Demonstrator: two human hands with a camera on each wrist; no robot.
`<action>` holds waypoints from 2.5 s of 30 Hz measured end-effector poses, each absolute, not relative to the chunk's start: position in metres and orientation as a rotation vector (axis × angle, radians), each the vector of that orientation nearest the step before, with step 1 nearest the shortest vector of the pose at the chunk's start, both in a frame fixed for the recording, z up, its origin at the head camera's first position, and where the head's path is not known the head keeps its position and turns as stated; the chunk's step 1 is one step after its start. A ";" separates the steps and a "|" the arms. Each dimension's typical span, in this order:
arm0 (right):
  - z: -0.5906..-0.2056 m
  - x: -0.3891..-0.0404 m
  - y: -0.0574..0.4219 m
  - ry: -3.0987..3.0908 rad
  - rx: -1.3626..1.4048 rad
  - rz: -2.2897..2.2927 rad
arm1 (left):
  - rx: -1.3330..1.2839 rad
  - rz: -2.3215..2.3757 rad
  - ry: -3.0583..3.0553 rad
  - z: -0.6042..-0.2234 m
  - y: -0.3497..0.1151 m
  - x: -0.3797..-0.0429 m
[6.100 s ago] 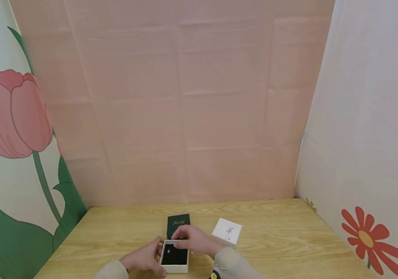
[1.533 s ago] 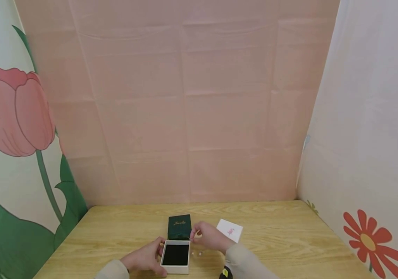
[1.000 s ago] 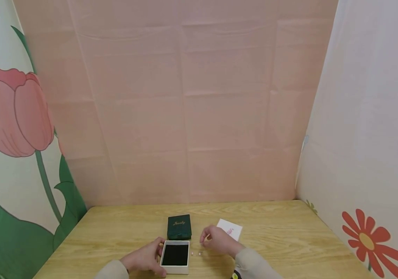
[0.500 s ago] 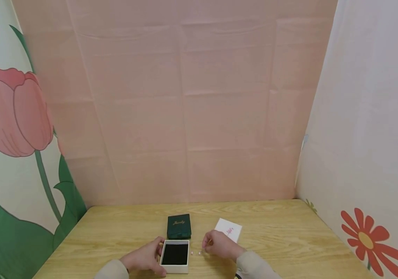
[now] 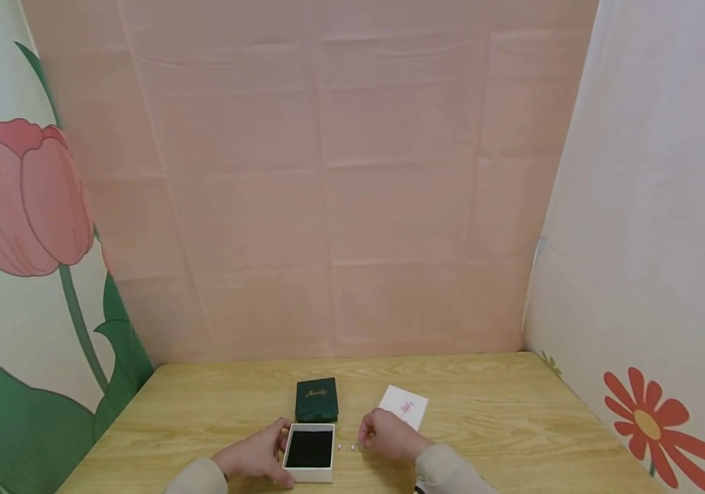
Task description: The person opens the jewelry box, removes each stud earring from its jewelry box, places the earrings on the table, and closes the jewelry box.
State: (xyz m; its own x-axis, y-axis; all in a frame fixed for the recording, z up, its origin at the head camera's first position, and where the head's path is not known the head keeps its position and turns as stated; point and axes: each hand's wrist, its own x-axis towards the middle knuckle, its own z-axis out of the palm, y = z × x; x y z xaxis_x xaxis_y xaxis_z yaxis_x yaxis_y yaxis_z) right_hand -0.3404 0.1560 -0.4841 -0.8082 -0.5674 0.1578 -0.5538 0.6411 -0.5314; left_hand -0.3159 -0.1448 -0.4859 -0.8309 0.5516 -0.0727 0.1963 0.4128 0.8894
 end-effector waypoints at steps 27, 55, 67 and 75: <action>-0.484 -0.338 0.154 2.900 -1.043 -0.741 | 0.630 1.372 2.325 -0.487 -0.145 -0.318; -0.467 -0.341 0.154 2.732 -0.912 -1.203 | 0.688 1.389 2.335 -0.489 -0.146 -0.316; -0.462 -0.342 0.155 2.705 -0.923 -1.203 | 0.667 1.379 2.343 -0.488 -0.146 -0.316; -0.461 -0.340 0.158 2.698 -0.881 -1.183 | 0.664 1.420 2.274 -0.485 -0.148 -0.317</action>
